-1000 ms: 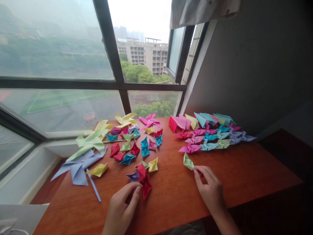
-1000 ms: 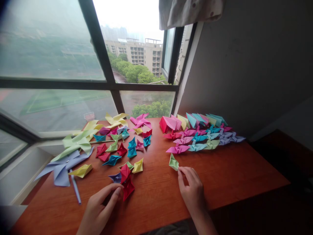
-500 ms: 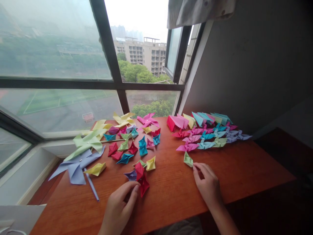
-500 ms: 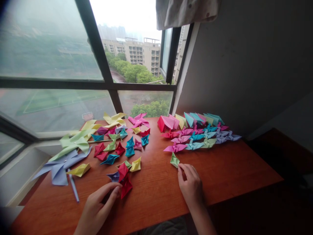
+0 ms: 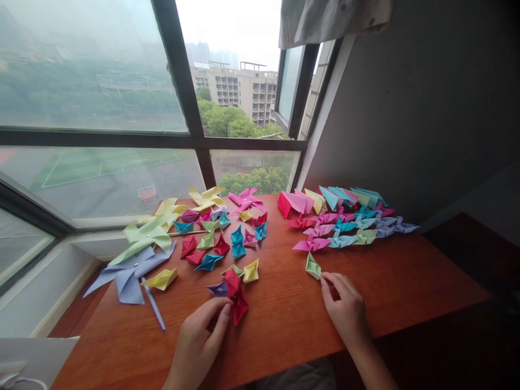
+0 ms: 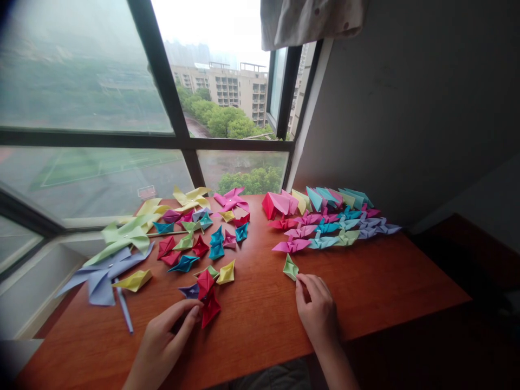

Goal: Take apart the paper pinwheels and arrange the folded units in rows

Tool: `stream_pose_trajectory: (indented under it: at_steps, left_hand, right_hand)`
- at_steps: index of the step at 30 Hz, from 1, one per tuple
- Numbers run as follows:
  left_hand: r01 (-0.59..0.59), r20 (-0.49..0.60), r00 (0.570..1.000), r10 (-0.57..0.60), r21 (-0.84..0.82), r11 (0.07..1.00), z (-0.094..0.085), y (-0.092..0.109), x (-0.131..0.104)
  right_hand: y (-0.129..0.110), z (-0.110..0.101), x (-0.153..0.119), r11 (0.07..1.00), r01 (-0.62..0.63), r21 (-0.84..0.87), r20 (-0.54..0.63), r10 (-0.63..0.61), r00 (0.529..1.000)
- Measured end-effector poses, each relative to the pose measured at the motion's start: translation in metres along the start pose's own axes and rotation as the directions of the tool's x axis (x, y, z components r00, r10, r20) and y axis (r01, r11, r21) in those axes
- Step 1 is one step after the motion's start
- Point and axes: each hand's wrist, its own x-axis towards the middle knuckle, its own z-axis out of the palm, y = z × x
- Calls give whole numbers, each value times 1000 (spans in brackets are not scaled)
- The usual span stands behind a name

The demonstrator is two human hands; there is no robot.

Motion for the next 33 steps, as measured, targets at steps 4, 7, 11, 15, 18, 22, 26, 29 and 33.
stream_pose_trajectory:
  at_steps: [4, 7, 11, 15, 18, 22, 26, 29, 33]
  left_hand:
    - [-1, -1, 1000, 1, 1, 1000, 0, 0, 0]
    - [-1, -2, 1000, 1, 0, 1000, 1, -2, 0]
    - [2, 2, 1000, -2, -4, 1000, 2, -4, 0]
    - [3, -4, 1000, -3, -3, 1000, 2, -5, -1]
    - [4, -8, 1000, -4, 1, 1000, 2, -5, -1]
    - [5, -6, 1000, -5, 5, 1000, 1, -4, -1]
    - [2, -10, 1000, -2, 9, 1000, 2, -5, -1]
    - [-2, -18, 1000, 3, 16, 1000, 2, -6, -1]
    - [-5, -20, 1000, 6, 25, 1000, 2, -5, 0]
  right_hand:
    - [-1, 0, 1, 1000, -2, 19, 3, 2, 1000]
    - [-1, 0, 1, 1000, 1, 22, 1, -1, 1000]
    - [-1, 2, 2, 1000, 0, 2, 20, 0, 1000]
    - [-2, 5, 4, 998, 25, -53, 19, -24, 1000]
    - [-3, 6, 5, 995, 61, -83, 13, -60, 998]
    - [-3, 6, 4, 993, 60, -97, -17, -61, 998]
    - [-2, 5, 4, 990, 42, -138, -29, -46, 999]
    - [-2, 5, 5, 986, 28, -163, -29, -33, 999]
    - [-2, 5, 5, 984, 22, -177, -31, -28, 999]
